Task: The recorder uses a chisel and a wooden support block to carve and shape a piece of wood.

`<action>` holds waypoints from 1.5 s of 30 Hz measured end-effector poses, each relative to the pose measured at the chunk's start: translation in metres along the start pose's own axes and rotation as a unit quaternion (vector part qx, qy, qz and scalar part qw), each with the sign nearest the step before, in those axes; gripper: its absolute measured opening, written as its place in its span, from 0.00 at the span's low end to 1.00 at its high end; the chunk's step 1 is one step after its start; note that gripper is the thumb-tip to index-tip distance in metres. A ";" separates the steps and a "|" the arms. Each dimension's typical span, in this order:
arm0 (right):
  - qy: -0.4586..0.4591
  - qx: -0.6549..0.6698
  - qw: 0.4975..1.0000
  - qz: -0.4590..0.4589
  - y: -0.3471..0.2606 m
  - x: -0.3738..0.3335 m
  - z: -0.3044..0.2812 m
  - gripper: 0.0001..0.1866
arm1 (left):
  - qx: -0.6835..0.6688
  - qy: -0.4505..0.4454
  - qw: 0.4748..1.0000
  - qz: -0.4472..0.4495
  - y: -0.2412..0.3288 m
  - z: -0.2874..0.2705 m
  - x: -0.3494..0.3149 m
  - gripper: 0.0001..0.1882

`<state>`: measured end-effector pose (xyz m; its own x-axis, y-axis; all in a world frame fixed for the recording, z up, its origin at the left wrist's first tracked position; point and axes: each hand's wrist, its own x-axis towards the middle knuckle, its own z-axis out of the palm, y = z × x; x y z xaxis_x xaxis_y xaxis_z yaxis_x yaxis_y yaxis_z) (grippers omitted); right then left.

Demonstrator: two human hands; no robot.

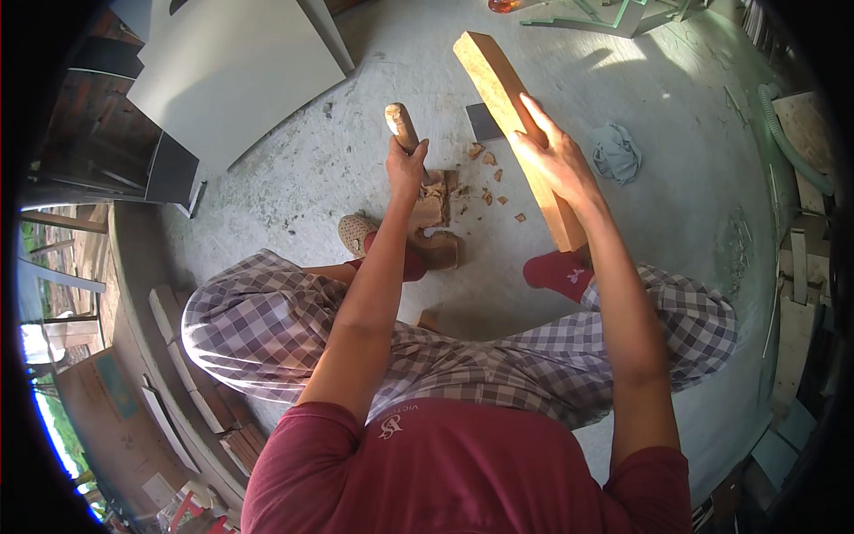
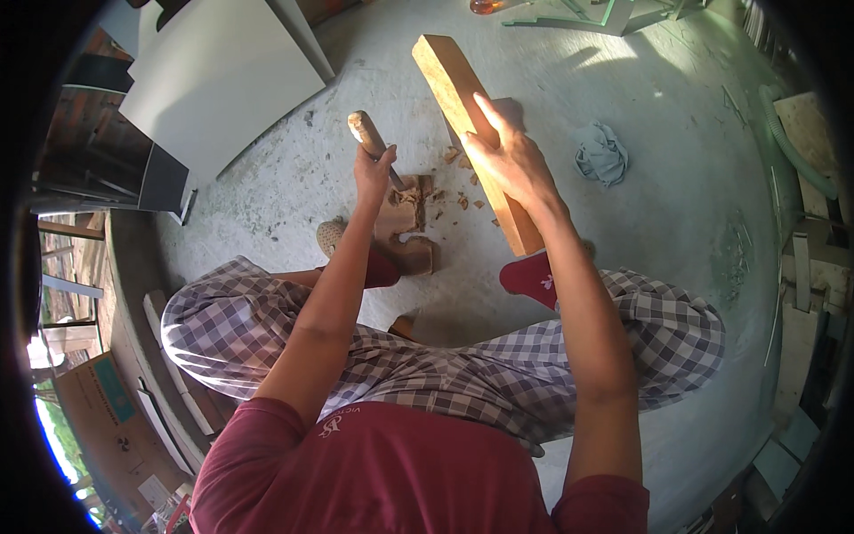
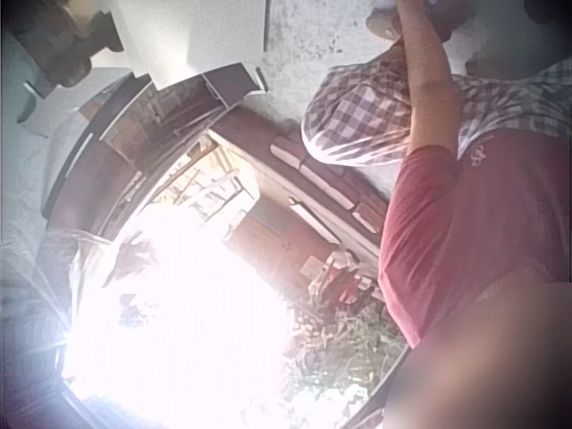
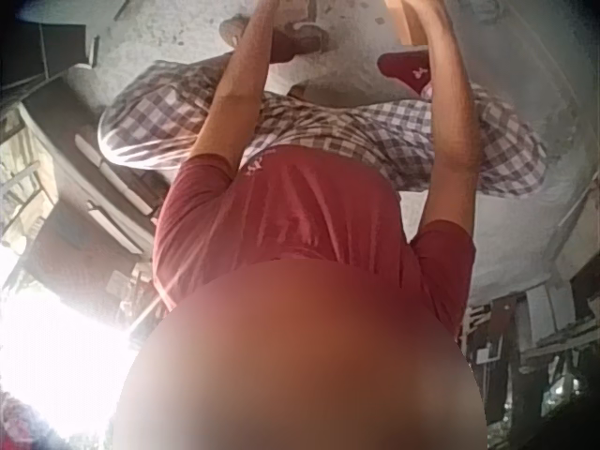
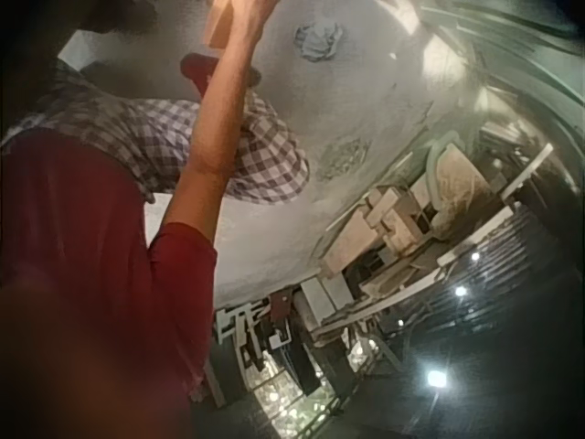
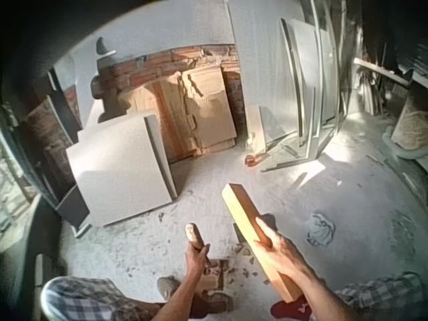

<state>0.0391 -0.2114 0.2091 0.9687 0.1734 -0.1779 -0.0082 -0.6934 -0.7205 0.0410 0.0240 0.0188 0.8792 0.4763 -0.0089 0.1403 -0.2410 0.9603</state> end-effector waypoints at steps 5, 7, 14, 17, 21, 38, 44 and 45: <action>-0.005 0.014 1.000 -0.003 0.001 -0.004 0.000 0.35 | 0.031 0.012 0.999 0.014 0.007 0.004 -0.014 0.19; -0.008 0.006 1.000 0.002 0.000 -0.005 0.000 0.35 | 0.053 0.026 0.998 0.021 0.010 0.004 -0.016 0.20; -0.012 0.014 1.000 0.003 -0.001 -0.005 0.001 0.35 | 0.020 0.073 0.996 0.037 0.018 0.006 -0.027 0.19; -0.021 0.023 1.000 0.002 -0.002 -0.006 0.004 0.35 | 0.018 0.078 0.996 0.029 0.025 0.009 -0.033 0.18; -0.028 0.029 0.999 -0.003 0.000 -0.006 0.009 0.35 | 0.033 0.051 0.998 0.005 0.029 0.011 -0.033 0.18; 0.077 -0.017 0.981 -0.176 -0.042 -0.013 0.000 0.31 | 0.011 -0.119 0.993 0.025 0.012 0.007 -0.013 0.16; 0.069 -0.030 0.981 -0.179 -0.033 -0.010 0.001 0.31 | 0.001 -0.119 0.993 0.001 0.016 0.010 -0.016 0.17; 0.066 -0.023 0.983 -0.172 -0.031 -0.009 0.002 0.31 | -0.002 -0.113 0.994 0.003 0.014 0.009 -0.016 0.17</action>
<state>0.0300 -0.1898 0.2318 0.9362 0.3124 0.1611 0.3329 -0.6411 -0.6914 0.0332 0.0056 0.0294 0.9602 0.2716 -0.0649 0.1328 -0.2398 0.9617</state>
